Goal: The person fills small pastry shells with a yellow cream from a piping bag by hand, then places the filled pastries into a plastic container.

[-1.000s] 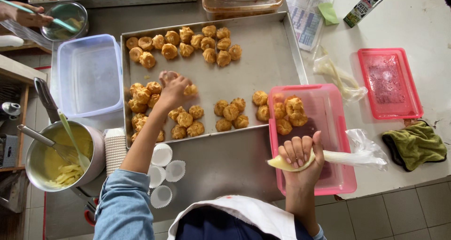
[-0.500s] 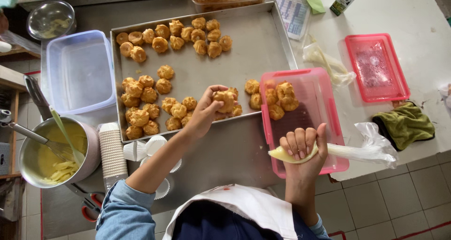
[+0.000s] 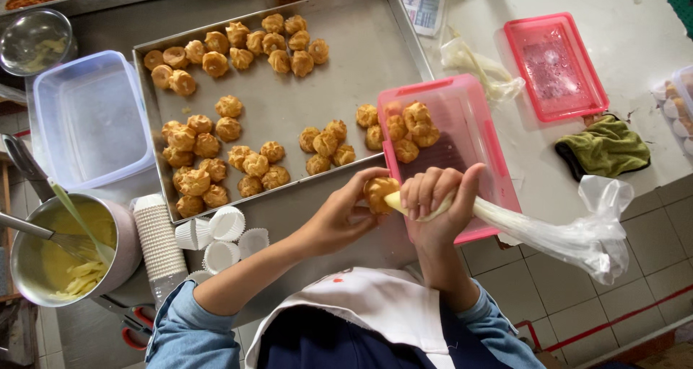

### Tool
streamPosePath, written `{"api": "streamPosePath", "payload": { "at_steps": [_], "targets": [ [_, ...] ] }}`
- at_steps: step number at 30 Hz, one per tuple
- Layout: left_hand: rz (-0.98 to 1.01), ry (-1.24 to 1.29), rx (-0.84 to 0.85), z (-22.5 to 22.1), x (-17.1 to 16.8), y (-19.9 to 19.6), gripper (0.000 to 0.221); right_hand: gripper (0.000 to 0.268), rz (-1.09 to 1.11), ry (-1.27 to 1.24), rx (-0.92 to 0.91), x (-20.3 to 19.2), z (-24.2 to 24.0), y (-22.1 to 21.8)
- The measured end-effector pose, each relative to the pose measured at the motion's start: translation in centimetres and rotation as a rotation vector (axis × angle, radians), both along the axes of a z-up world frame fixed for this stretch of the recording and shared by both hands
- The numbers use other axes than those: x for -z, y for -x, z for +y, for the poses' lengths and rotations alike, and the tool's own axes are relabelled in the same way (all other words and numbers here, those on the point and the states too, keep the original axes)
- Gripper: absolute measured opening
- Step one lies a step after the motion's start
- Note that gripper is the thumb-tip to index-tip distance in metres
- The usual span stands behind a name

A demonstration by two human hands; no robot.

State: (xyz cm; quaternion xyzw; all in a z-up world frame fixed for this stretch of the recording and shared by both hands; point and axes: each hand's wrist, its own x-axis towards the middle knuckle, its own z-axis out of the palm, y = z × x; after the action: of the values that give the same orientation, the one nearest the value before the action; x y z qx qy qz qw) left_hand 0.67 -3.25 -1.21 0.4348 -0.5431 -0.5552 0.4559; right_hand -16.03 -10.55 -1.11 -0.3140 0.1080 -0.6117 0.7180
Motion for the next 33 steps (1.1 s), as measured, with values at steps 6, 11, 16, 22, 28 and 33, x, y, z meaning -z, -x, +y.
{"api": "streamPosePath", "payload": {
  "at_steps": [6, 11, 16, 22, 28, 33],
  "targets": [
    [-0.195, 0.059, -0.038, 0.9, -2.8, 1.1, 0.07, 0.07, 0.199, 0.135, 0.023, 0.8, 1.0, -0.1],
    [-0.219, 0.099, -0.047, 1.1, -3.1, 1.2, 0.069, 0.073, 0.19, 0.198, 0.005, 1.6, 0.7, 0.0],
    [-0.2, 0.091, -0.035, 1.1, -3.8, 1.0, 0.068, 0.074, 0.199, 0.194, 0.039, 1.8, 0.6, 0.0],
    [-0.17, 0.056, -0.025, 0.3, -2.1, 0.3, 0.066, 0.07, 0.076, 0.033, 0.038, 2.4, 0.0, -0.5],
    [-0.743, 0.336, -0.608, -9.1, 9.5, -9.9, 0.061, 0.072, -0.146, -0.012, -0.178, 2.7, -2.0, 1.2],
    [-0.875, -0.07, -0.921, -16.9, 18.9, -24.3, 0.063, 0.073, -0.049, -0.076, -0.092, 2.7, -3.1, 3.0]
  ]
}}
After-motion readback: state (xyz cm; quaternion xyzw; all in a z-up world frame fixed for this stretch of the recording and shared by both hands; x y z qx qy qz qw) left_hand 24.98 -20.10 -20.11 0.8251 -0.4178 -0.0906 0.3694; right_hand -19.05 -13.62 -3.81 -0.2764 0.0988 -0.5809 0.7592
